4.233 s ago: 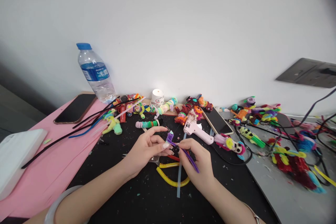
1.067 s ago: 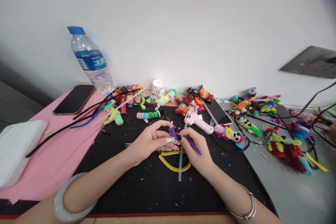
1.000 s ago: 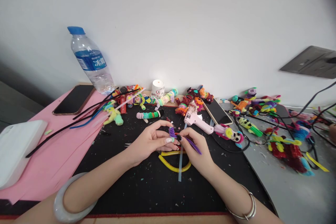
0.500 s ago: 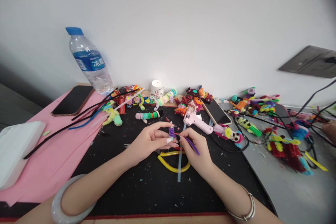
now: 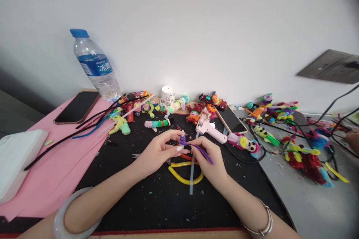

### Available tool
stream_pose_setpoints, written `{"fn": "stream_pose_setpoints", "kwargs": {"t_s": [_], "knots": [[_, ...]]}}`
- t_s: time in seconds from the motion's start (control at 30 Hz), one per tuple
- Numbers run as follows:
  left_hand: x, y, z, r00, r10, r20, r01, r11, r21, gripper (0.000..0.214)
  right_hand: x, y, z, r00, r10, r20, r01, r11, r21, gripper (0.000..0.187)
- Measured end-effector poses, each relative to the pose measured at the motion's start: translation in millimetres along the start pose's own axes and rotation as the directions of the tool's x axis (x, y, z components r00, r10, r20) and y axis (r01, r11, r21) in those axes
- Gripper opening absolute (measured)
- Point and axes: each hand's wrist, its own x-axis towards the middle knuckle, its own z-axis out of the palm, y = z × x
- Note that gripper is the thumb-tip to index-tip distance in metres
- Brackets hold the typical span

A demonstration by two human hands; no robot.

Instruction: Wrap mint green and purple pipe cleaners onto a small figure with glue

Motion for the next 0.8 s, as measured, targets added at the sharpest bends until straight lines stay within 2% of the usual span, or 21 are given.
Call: {"fn": "stream_pose_setpoints", "kwargs": {"t_s": [0.17,0.43,0.6,0.8], "knots": [[0.7,0.8,0.8,1.0,0.006,-0.017,-0.005,0.998,0.065,0.044,-1.1,-1.1,0.5,1.0,0.003,0.01,-0.003,1.0,0.0,0.009],[-0.7,0.7,2.0,0.996,0.025,-0.083,-0.011,0.986,0.165,0.031,-2.8,-1.5,1.0,0.997,-0.011,0.072,0.011,1.0,0.011,0.008],[0.2,-0.7,0.8,0.998,0.016,-0.064,-0.009,0.995,0.103,0.031,-0.5,-1.1,1.6,0.996,0.024,0.082,-0.027,0.999,0.045,0.009],[-0.2,5.0,2.3,0.997,-0.064,-0.051,0.064,0.998,0.005,0.035,1.5,0.2,1.5,0.987,0.104,0.123,-0.121,0.982,0.143,0.011]]}}
